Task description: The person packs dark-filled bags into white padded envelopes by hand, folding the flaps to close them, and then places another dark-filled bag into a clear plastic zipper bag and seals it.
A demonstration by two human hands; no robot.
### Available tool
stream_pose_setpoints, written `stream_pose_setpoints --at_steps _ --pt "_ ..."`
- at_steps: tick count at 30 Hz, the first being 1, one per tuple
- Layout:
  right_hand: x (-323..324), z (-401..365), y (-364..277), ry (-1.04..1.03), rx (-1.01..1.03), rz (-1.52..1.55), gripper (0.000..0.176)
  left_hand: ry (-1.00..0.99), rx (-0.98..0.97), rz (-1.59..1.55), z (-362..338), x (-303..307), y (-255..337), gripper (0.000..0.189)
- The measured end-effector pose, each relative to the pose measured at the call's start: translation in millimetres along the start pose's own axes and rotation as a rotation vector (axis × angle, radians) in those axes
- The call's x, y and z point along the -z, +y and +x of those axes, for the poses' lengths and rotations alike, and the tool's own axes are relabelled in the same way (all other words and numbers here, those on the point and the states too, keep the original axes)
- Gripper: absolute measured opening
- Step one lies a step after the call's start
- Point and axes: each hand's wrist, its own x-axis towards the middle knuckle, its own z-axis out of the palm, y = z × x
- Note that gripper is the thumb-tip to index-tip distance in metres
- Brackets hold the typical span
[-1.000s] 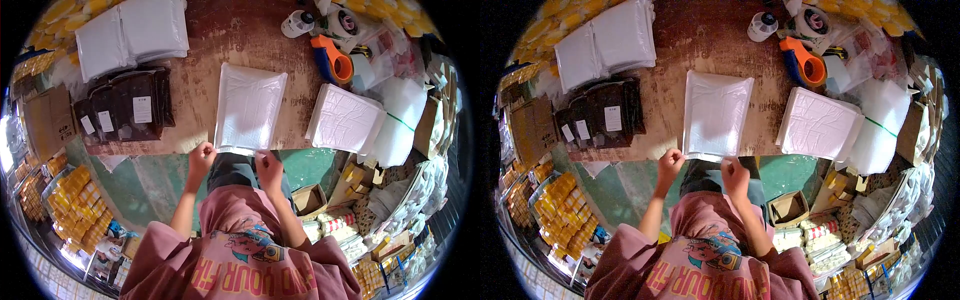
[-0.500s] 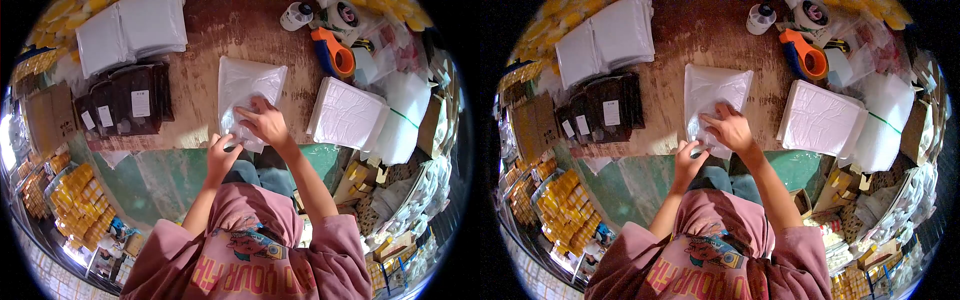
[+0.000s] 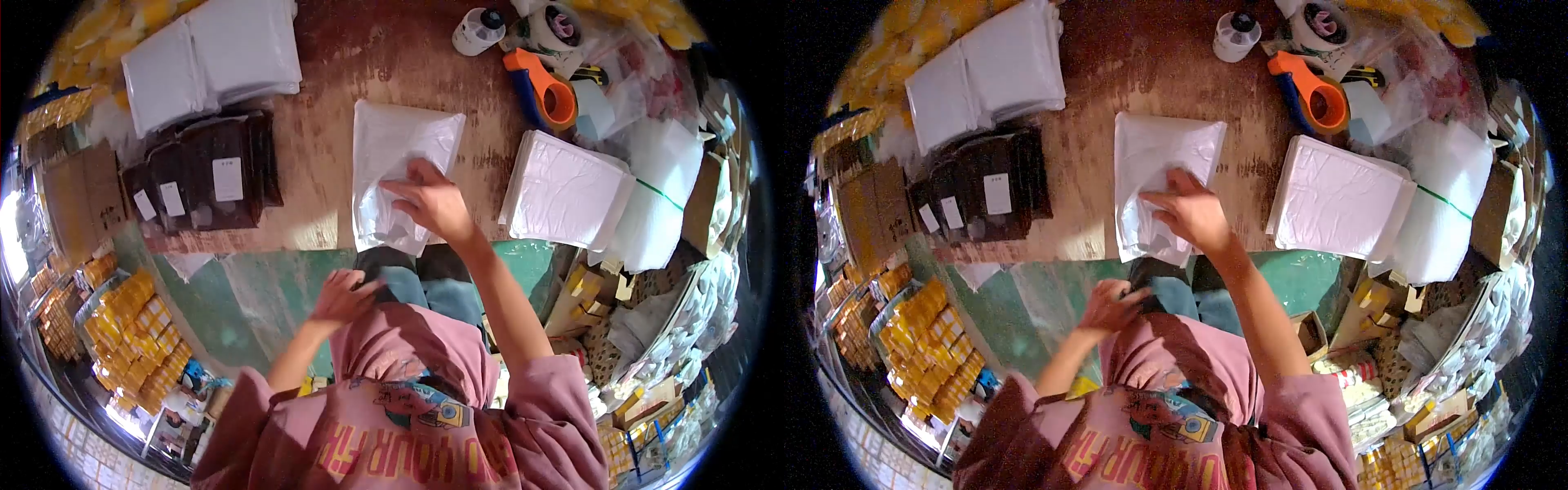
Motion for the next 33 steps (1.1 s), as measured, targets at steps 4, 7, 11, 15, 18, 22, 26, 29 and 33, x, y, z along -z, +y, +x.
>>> stream_pose_setpoints --at_steps 4,7,11,15,18,22,26,29,33 --pt "-7 -8 -1 0.065 0.008 0.016 0.047 0.289 0.350 -0.159 17 12 5 0.033" --pt "-7 -13 -4 0.106 0.032 -0.026 0.048 0.266 0.432 -0.147 51 21 12 0.033" --pt "-4 -14 -5 0.084 -0.013 0.024 0.048 0.323 0.382 -0.006 70 -5 21 0.028" --pt "-3 -14 -6 0.063 -0.039 0.036 0.048 0.301 0.439 -0.050 75 -13 36 0.024" --pt "-3 -12 -5 0.044 -0.050 0.026 0.046 0.138 0.269 0.060 55 -7 52 0.026" --pt "0 -13 -7 0.066 -0.020 0.062 0.044 0.207 0.261 -0.180 11 -27 36 0.006" --pt "-13 -44 3 0.282 -0.125 0.137 0.045 -0.081 1.198 -0.484 9 14 17 0.018" --pt "-19 -94 16 0.247 -0.273 -0.102 0.044 -0.061 0.821 -0.015 4 14 -33 0.033" --pt "-19 -122 20 0.097 -0.357 -0.157 0.046 0.242 0.099 0.162 43 27 -53 0.051"
